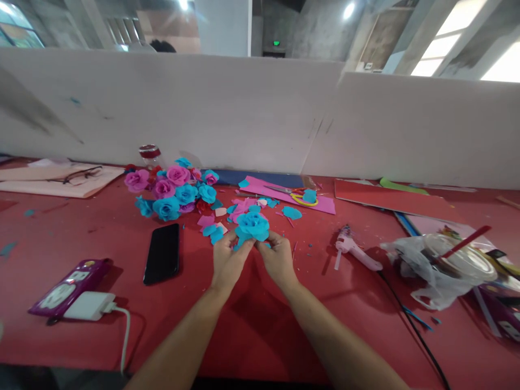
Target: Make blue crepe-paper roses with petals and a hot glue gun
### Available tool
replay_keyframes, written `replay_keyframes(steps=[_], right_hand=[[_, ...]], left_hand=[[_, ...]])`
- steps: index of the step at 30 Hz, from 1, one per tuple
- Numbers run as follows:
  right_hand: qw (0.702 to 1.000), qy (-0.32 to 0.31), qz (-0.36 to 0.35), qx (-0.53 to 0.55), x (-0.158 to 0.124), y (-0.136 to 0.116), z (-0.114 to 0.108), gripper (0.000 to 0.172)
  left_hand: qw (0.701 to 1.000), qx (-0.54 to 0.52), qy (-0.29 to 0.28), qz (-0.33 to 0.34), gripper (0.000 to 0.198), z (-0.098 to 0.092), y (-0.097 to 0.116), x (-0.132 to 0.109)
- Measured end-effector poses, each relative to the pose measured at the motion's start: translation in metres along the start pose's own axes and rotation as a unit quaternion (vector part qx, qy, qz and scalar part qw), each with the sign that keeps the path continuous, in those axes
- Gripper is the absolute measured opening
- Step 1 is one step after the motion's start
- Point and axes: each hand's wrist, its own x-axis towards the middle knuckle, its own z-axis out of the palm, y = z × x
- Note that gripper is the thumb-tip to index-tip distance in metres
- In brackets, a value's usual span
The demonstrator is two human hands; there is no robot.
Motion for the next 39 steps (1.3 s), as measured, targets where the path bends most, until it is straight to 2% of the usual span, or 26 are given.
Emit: replay_keyframes(steps=[3, 5, 9, 13, 17, 20, 24, 27, 31, 34, 39], right_hand=[[1.0, -0.01, 0.011, 0.016, -0.001, 0.002, 0.001, 0.016], [0.999, -0.019, 0.016, 0.041, -0.001, 0.002, 0.002, 0.016], [0.99, -0.013, 0.051, 0.13, 0.003, -0.001, 0.0, 0.015], [0.966, 0.003, 0.147, 0.211, 0.009, -0.004, -0.009, 0.016], [0.923, -0.074, 0.231, 0.298, 0.012, -0.005, -0.016, 0.024], [0.906, -0.104, 0.256, 0.321, 0.012, -0.005, -0.017, 0.026], [0.905, -0.093, 0.269, 0.317, 0.011, -0.005, -0.016, 0.027], [0.926, -0.065, 0.239, 0.285, 0.01, -0.003, -0.014, 0.025], [0.973, 0.021, 0.134, 0.185, 0.009, -0.002, -0.009, 0.026], [0.981, 0.057, 0.109, 0.149, 0.006, -0.001, -0.005, 0.024], [0.989, 0.052, 0.087, 0.111, 0.003, 0.001, -0.002, 0.02]], left_hand=[[1.0, 0.007, -0.013, 0.015, 0.021, 0.0, 0.0, 0.001], [0.999, -0.027, -0.039, 0.016, 0.021, 0.0, 0.0, 0.002], [0.986, -0.128, -0.104, -0.035, 0.025, 0.001, -0.003, 0.005], [0.967, -0.217, -0.07, -0.118, 0.029, 0.0, -0.007, 0.01], [0.952, -0.238, -0.077, -0.176, 0.027, -0.002, -0.01, 0.013], [0.937, -0.27, -0.096, -0.198, 0.026, -0.002, -0.009, 0.014], [0.924, -0.297, -0.108, -0.215, 0.026, -0.002, -0.003, 0.012], [0.929, -0.289, -0.113, -0.2, 0.026, -0.001, 0.0, 0.011], [0.941, -0.257, -0.104, -0.194, 0.027, 0.003, -0.004, 0.008], [0.958, -0.219, -0.095, -0.159, 0.03, 0.007, -0.009, 0.004], [0.967, -0.204, -0.073, -0.134, 0.04, 0.011, -0.011, 0.0]])
